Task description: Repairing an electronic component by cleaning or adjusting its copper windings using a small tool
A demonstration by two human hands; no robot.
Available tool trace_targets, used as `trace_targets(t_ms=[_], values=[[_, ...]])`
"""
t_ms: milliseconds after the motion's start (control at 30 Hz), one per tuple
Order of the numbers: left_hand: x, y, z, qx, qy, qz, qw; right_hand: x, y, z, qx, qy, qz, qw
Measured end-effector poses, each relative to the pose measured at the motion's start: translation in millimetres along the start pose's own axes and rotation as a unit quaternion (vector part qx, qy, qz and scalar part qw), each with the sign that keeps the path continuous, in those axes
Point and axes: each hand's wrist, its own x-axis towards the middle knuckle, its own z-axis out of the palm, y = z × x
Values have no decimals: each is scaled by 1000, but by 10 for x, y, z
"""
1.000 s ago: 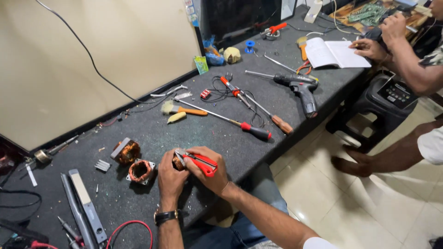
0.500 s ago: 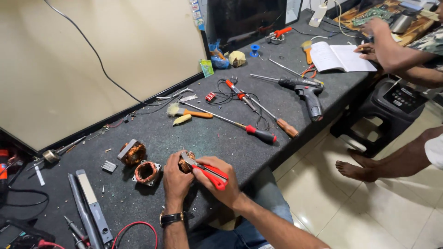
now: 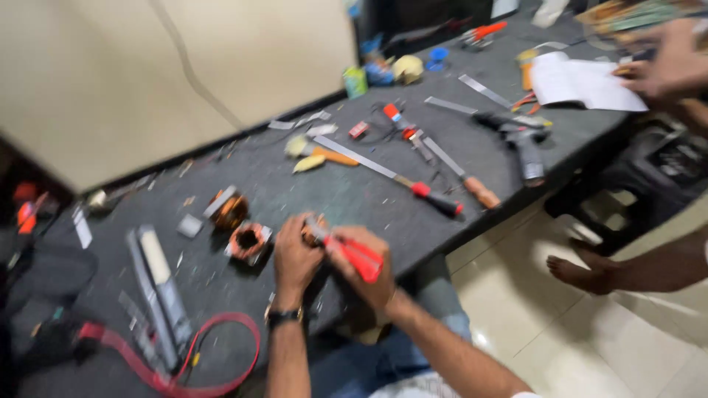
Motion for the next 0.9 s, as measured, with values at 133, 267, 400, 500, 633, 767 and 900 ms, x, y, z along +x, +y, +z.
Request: trace_targets(t_ms=[133, 267, 400, 500, 633, 767, 900], values=[[-21, -5, 59, -21, 26, -8, 999, 109, 31, 95, -5, -39, -19, 999], [-25, -81, 95, -15, 34, -13, 999, -29, -20, 19, -40, -51, -28, 998], [-9, -42, 111, 13, 28, -17, 999, 141, -44, 91, -56, -51, -50, 996], [-26, -72, 106, 1, 18, -28, 999, 174, -18, 143, -43, -50, -46, 997], [-14, -84, 110, 5, -1, -38, 999, 13, -151, 4, -52, -51, -23, 997], [-93, 16, 55, -4, -9, -33, 999, 68, -22, 64, -52, -49, -29, 997], [-30, -15, 34, -1, -13, -28, 1000, 138, 21, 119, -46, -43, -34, 997]])
